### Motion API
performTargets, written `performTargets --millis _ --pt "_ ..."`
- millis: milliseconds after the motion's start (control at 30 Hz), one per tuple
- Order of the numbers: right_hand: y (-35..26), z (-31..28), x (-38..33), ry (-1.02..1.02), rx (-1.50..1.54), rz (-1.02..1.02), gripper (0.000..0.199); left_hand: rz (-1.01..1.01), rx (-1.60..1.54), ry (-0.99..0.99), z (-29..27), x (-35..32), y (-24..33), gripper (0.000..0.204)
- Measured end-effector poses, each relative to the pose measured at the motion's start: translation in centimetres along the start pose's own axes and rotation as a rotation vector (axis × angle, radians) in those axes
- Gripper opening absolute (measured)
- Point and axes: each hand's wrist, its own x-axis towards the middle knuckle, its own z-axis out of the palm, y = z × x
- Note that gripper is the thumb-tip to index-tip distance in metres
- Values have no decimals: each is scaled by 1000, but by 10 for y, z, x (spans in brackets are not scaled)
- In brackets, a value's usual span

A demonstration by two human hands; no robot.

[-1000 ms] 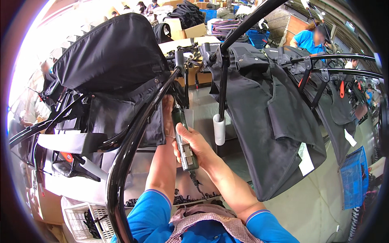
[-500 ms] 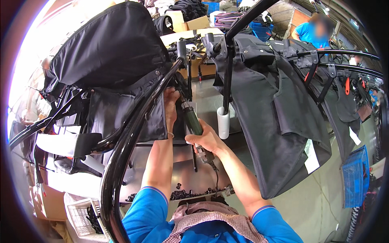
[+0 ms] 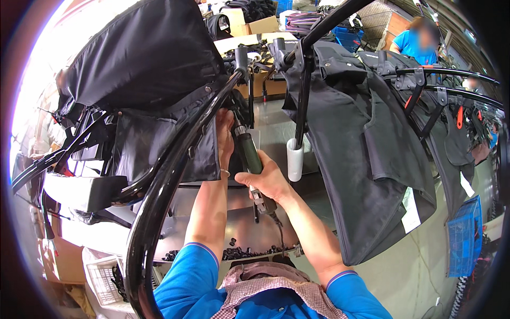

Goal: The person assembles a stroller by attaching fabric components to the frame using a power drill. They secure screws at multiple points, adjust straps and buckles, and attach a storage bag to the stroller frame.

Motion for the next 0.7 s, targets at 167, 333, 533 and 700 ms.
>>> performTargets --millis 167,333,533,700 --pt "-6 8 -7 -120 467 148 51 -64 -20 52 12 -13 11 6" --pt "-11 17 -2 -61 359 145 57 -96 -47 85 27 -29 27 5" --pt "-16 20 1 2 247 103 61 -137 -188 127 58 -34 43 5" --pt "-13 1 -10 -85 337 173 65 414 856 -82 -3 -46 15 19"
